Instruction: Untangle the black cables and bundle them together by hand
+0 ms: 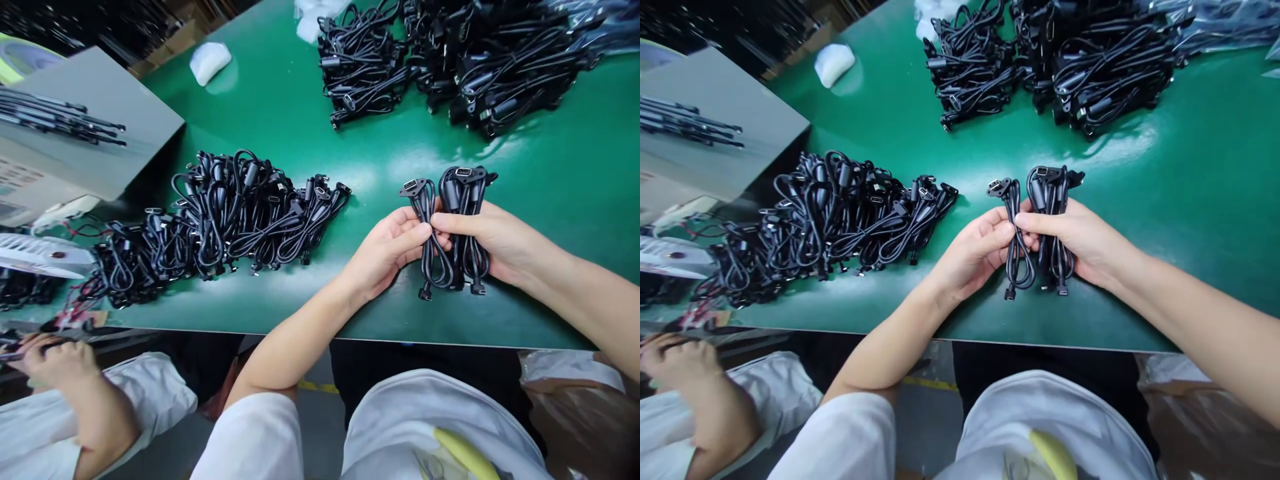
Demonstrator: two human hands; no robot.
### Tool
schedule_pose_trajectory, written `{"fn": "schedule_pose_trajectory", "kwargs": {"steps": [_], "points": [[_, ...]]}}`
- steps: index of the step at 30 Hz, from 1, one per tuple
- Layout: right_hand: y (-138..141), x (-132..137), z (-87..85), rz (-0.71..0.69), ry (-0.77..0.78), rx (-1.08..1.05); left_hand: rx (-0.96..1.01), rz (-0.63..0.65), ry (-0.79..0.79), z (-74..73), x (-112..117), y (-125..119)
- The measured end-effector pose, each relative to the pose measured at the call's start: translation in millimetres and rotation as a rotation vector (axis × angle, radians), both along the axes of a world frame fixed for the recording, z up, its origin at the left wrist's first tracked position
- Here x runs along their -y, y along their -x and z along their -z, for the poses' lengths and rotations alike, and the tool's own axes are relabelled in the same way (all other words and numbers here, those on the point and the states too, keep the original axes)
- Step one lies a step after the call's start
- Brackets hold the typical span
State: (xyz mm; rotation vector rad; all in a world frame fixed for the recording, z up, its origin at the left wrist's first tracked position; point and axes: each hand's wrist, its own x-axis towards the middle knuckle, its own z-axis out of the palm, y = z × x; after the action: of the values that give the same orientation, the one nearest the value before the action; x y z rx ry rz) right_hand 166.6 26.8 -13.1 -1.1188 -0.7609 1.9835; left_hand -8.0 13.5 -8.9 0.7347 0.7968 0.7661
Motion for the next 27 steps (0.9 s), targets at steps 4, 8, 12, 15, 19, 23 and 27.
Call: {"fn": "schedule_pose_trajectory", "kwargs": {"steps": [4, 8, 12, 15, 19, 23, 27], "points": [[-0.3, 0.5, 0.5, -0.002, -0.009, -0.017, 0.016, -0.004, -0.022, 0.9, 1.0, -1.3], [-0.6, 1.6, 0.9, 0.014, -0.013, -0.019, -0.003, -0.005, -0.026, 0.7, 1.5, -1.1], [-0.9, 3.3, 0.5, 0.018, -0.004, -0.018, -0.006, -0.015, -0.040, -0.5, 1.5, -1.3], [-0.8, 5.8, -1.3, 0.003, -0.018, -0.008, -0.024, -0.027, -0.070, -2.6, 1.6, -1.8], [-1.4, 10.2, -5.2, -0.022, -0.037, 0.047, -0.028, -0.050, -0.070, -7.3, 2.3, -2.8], [-1.8, 13.0, -8.5, -0.021, -0.091, 0.086, -0.015, -0.053, -0.088, -11.2, 4.0, -3.4], [-1.5, 13.1, -8.9, -0.037, -0.099, 0.088, 0.000, -0.050, -0.108, -11.3, 4.8, -2.6]]}}
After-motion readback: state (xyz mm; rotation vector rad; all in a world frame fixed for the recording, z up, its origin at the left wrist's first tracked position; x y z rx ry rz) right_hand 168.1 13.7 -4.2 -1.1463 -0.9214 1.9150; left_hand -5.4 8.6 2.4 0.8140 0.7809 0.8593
